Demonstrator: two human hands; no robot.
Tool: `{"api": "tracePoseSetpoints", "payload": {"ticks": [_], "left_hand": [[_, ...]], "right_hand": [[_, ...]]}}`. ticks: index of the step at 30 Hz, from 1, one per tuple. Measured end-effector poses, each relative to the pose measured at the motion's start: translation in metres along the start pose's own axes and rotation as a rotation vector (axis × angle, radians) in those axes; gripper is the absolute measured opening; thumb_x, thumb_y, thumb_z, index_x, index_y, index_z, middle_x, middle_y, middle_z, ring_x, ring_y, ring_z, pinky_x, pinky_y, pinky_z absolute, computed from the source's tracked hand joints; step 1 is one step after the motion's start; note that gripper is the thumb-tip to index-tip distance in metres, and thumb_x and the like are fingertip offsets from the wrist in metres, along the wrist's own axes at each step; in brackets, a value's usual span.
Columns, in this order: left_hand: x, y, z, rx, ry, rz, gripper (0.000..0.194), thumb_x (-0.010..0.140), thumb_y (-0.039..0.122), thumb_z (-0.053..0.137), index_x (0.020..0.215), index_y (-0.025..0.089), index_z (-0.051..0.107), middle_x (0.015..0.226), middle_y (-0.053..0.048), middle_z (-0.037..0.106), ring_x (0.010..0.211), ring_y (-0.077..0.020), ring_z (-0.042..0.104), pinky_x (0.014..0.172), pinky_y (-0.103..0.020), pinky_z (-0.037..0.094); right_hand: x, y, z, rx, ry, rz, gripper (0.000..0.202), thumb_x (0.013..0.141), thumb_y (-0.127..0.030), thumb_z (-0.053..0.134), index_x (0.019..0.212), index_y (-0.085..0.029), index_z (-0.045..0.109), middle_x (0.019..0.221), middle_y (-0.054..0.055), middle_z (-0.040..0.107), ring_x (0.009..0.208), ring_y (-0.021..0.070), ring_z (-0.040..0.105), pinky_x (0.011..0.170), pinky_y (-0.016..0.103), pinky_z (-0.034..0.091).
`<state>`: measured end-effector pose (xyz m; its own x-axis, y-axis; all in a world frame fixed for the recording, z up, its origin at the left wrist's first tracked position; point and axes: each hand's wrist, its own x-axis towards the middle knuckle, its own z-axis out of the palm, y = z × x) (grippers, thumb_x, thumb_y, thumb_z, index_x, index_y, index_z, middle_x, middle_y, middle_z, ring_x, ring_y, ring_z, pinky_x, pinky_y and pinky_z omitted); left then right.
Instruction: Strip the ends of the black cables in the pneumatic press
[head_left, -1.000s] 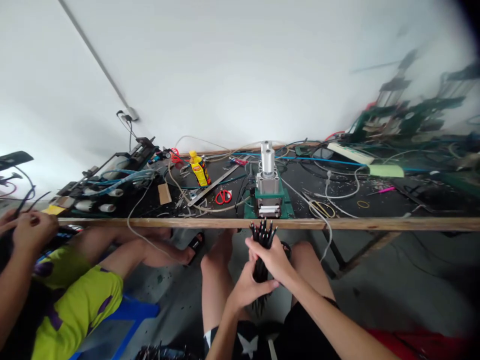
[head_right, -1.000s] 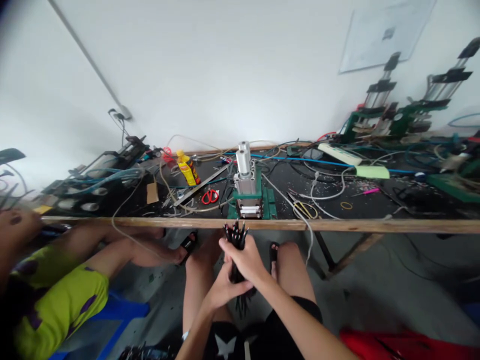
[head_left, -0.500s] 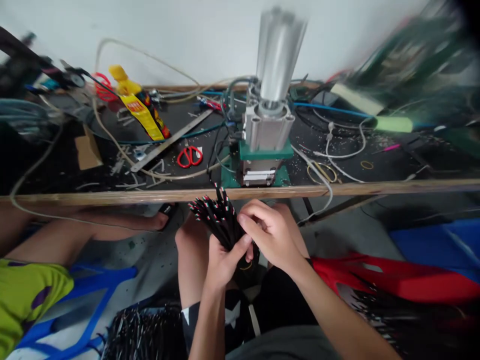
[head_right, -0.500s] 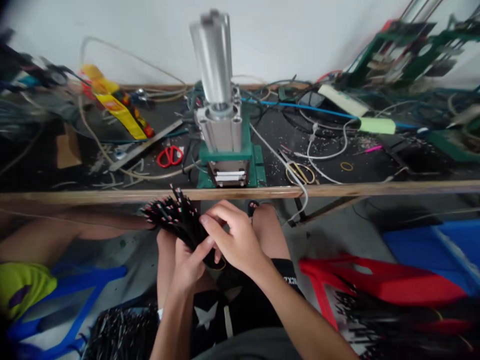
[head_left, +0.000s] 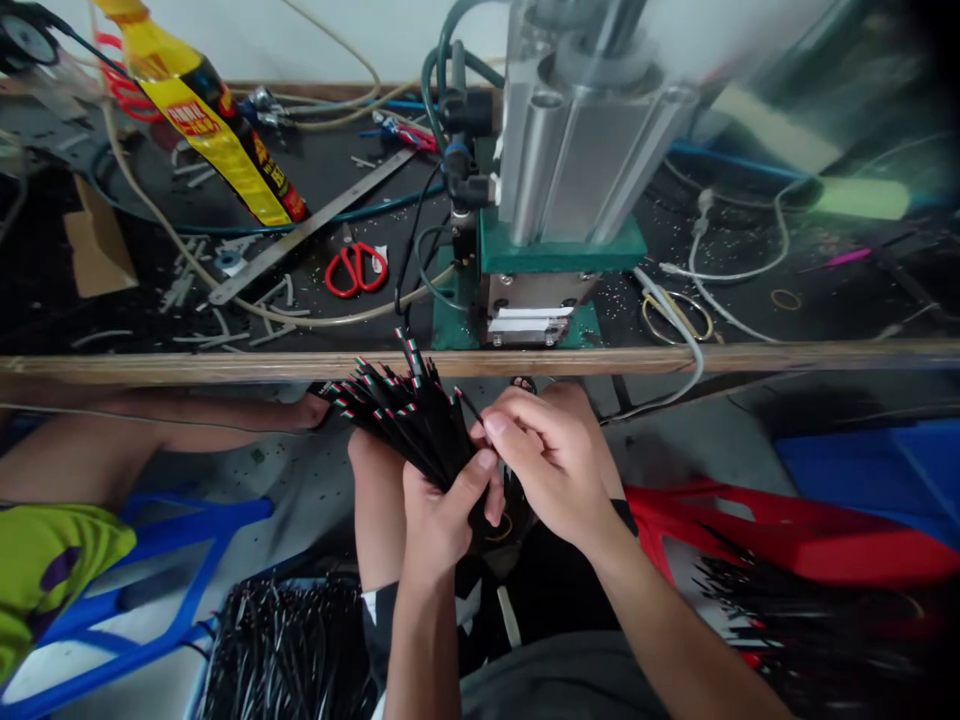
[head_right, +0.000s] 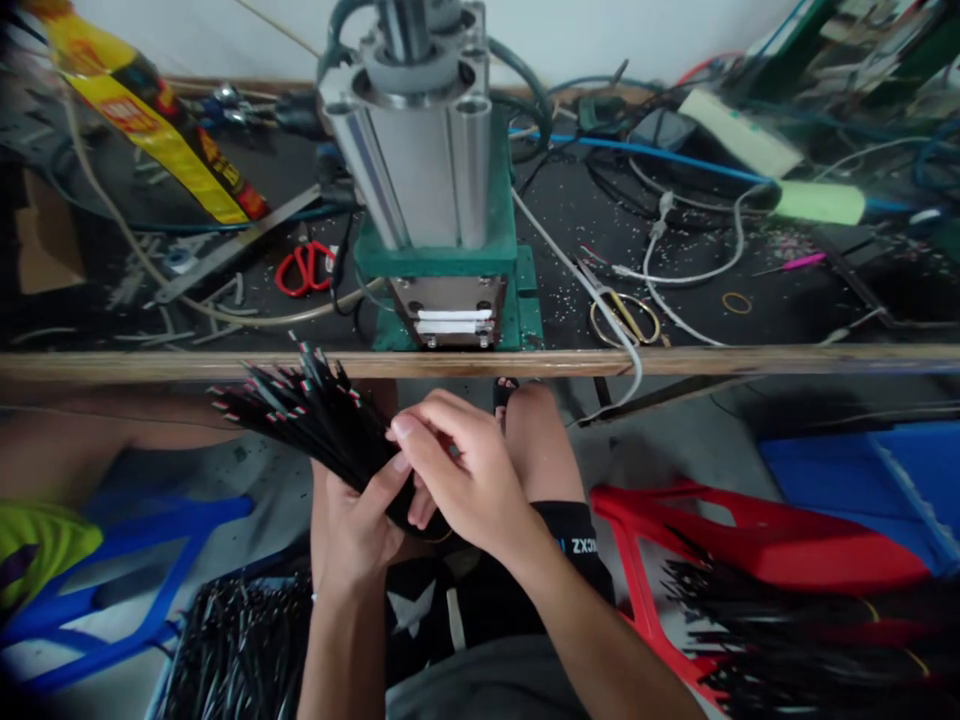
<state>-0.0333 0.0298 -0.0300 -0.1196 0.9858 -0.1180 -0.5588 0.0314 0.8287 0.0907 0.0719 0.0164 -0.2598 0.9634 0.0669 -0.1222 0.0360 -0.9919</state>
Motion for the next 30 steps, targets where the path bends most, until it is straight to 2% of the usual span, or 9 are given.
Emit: {"api": "tracePoseSetpoints", "payload": {"ticks": [2,5,8,11,13,16,20,25,30], "left_hand": [[0.000,0.001,0.002,-0.024,-0.011,-0.017,0.025,0.095,0.038,0.096,0.094,0.020,0.079,0.060,0.004,0.066,0.038,-0.0089,0.055,0.040,-0.019,0.047],[-0.001,0.007,0.005,-0.023,-0.025,-0.019,0.027,0.093,0.041,0.097,0.092,0.020,0.081,0.066,0.002,0.071,0.040,-0.0093,0.059,0.041,-0.019,0.050],[-0.001,0.011,0.006,0.022,-0.045,-0.002,0.024,0.090,0.037,0.101,0.091,0.020,0.084,0.066,0.000,0.074,0.044,-0.0114,0.063,0.040,-0.018,0.052],[-0.001,0.012,0.006,0.075,-0.030,0.002,0.022,0.085,0.030,0.104,0.094,0.021,0.086,0.066,0.000,0.076,0.044,-0.0123,0.064,0.039,-0.018,0.053],[0.000,0.012,0.007,0.099,-0.013,0.009,0.021,0.084,0.030,0.104,0.091,0.020,0.087,0.065,0.000,0.076,0.042,-0.0122,0.064,0.040,-0.019,0.054],[0.003,0.012,0.011,0.112,0.009,0.047,0.018,0.085,0.028,0.103,0.087,0.018,0.087,0.060,0.000,0.074,0.039,-0.0114,0.062,0.039,-0.018,0.052],[0.010,0.014,0.020,0.100,0.099,0.115,0.013,0.083,0.021,0.100,0.084,0.019,0.087,0.056,0.002,0.072,0.037,-0.0117,0.061,0.036,-0.017,0.050],[0.015,0.016,0.038,0.085,0.175,0.114,0.011,0.080,0.020,0.096,0.084,0.019,0.086,0.049,0.005,0.066,0.035,-0.0114,0.056,0.035,-0.018,0.048],[0.016,0.016,0.047,0.010,0.203,0.103,0.011,0.078,0.018,0.095,0.081,0.020,0.085,0.049,0.007,0.061,0.033,-0.0091,0.050,0.033,-0.018,0.046]], "right_hand": [[0.000,0.001,-0.001,0.031,-0.016,0.003,0.028,0.112,-0.043,0.068,0.092,-0.024,0.074,0.089,0.000,0.068,0.056,0.0114,0.067,0.042,0.022,0.053],[-0.003,0.006,0.002,0.127,0.002,0.079,0.032,0.114,-0.052,0.064,0.094,-0.026,0.066,0.076,-0.005,0.062,0.041,0.0103,0.059,0.033,0.022,0.045],[-0.004,0.010,0.011,0.128,0.174,0.074,0.040,0.113,-0.058,0.065,0.088,-0.027,0.059,0.062,-0.008,0.054,0.037,0.0108,0.051,0.031,0.022,0.039],[0.000,0.012,0.017,0.055,0.394,0.006,0.049,0.110,-0.059,0.071,0.077,-0.027,0.055,0.059,-0.006,0.052,0.045,0.0116,0.050,0.039,0.023,0.042],[0.005,0.011,0.018,0.017,0.449,-0.033,0.050,0.109,-0.058,0.072,0.075,-0.026,0.055,0.061,-0.005,0.053,0.050,0.0122,0.051,0.045,0.024,0.044],[0.013,0.011,0.015,0.003,0.435,-0.065,0.043,0.110,-0.053,0.073,0.079,-0.025,0.061,0.066,-0.004,0.062,0.056,0.0124,0.056,0.052,0.025,0.046],[0.025,0.008,0.012,0.022,0.403,-0.060,0.039,0.112,-0.046,0.069,0.080,-0.024,0.063,0.070,-0.002,0.069,0.061,0.0136,0.064,0.057,0.026,0.048],[0.039,0.004,0.015,0.035,0.414,-0.084,0.038,0.112,-0.041,0.066,0.077,-0.025,0.062,0.073,-0.002,0.071,0.073,0.0157,0.073,0.072,0.028,0.057],[0.047,0.003,0.019,0.098,0.450,-0.083,0.039,0.109,-0.033,0.067,0.072,-0.025,0.059,0.067,-0.003,0.067,0.073,0.0168,0.074,0.072,0.028,0.057]]}}
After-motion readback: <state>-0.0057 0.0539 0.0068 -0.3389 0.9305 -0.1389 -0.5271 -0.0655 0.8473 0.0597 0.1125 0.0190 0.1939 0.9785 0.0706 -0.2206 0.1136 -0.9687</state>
